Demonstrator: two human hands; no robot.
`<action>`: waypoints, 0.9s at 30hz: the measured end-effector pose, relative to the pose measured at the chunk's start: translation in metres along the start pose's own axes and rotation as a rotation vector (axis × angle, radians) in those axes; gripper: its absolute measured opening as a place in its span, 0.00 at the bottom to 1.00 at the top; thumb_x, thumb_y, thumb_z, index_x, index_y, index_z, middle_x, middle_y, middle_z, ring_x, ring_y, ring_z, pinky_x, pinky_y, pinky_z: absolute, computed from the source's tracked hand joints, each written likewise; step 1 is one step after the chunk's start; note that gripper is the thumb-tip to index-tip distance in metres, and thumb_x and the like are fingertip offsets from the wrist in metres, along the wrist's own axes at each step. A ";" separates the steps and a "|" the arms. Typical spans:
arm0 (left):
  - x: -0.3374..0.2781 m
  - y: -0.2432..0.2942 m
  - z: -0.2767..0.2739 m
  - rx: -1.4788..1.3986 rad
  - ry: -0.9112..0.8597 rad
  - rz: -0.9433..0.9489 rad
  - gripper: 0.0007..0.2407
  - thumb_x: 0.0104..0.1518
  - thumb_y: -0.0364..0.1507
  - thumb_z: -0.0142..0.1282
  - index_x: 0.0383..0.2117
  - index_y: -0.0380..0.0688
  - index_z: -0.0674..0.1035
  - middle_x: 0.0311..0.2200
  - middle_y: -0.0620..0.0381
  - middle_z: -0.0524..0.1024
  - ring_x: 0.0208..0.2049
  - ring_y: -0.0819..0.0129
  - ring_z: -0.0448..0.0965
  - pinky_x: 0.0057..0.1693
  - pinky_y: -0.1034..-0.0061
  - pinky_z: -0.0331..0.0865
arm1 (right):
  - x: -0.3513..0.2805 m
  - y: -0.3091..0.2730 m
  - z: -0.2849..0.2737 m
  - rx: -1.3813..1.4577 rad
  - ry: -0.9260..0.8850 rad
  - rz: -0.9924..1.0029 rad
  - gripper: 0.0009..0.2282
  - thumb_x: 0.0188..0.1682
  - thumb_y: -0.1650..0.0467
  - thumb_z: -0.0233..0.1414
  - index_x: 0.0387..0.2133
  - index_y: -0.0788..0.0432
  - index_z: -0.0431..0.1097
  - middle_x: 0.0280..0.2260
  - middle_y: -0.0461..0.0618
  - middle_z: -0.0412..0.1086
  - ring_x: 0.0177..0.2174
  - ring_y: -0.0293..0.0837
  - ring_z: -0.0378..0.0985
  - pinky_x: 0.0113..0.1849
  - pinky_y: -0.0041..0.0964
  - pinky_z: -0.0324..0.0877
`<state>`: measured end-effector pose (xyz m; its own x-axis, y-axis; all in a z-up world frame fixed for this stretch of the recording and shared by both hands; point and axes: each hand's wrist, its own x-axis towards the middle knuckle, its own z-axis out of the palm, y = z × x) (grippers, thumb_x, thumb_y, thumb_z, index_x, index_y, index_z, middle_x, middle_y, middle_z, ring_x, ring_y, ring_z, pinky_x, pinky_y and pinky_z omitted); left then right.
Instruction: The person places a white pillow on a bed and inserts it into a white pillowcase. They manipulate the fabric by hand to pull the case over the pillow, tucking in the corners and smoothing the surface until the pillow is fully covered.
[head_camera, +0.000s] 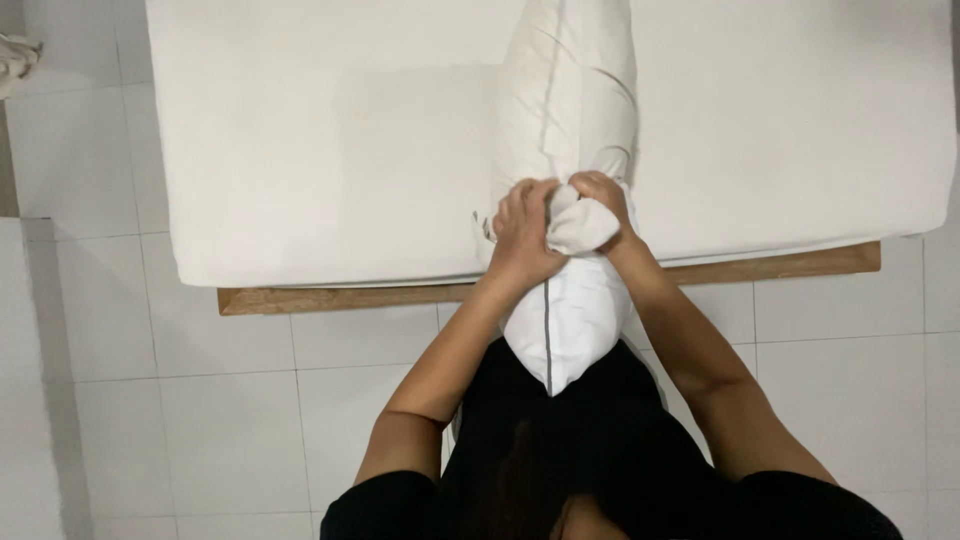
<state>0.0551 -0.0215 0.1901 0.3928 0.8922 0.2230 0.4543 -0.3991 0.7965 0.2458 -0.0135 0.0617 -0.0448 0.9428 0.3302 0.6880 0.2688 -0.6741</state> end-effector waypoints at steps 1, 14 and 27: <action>0.013 0.014 -0.010 0.220 0.239 0.210 0.31 0.27 0.30 0.64 0.46 0.37 0.75 0.38 0.38 0.74 0.42 0.42 0.74 0.51 0.61 0.62 | -0.004 -0.005 -0.001 0.035 -0.055 -0.036 0.09 0.39 0.71 0.59 0.30 0.63 0.67 0.31 0.57 0.68 0.37 0.59 0.72 0.39 0.49 0.68; -0.008 -0.079 0.043 0.018 -0.183 -0.055 0.05 0.51 0.23 0.55 0.32 0.40 0.78 0.35 0.45 0.78 0.43 0.44 0.76 0.51 0.57 0.69 | -0.015 0.008 -0.004 -0.139 0.223 0.133 0.13 0.40 0.76 0.58 0.37 0.61 0.63 0.36 0.55 0.65 0.38 0.58 0.70 0.40 0.47 0.68; -0.086 -0.136 0.006 -0.243 0.021 -0.128 0.13 0.55 0.21 0.52 0.46 0.38 0.79 0.46 0.46 0.78 0.50 0.51 0.77 0.58 0.65 0.69 | -0.093 0.011 0.001 0.120 0.005 0.305 0.27 0.51 0.63 0.60 0.56 0.65 0.58 0.53 0.64 0.59 0.53 0.61 0.60 0.54 0.53 0.57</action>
<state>-0.0353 -0.0449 0.0597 0.3269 0.9372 0.1214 0.2926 -0.2225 0.9300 0.2569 -0.0979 0.0236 0.1536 0.9826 0.1043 0.5793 -0.0040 -0.8151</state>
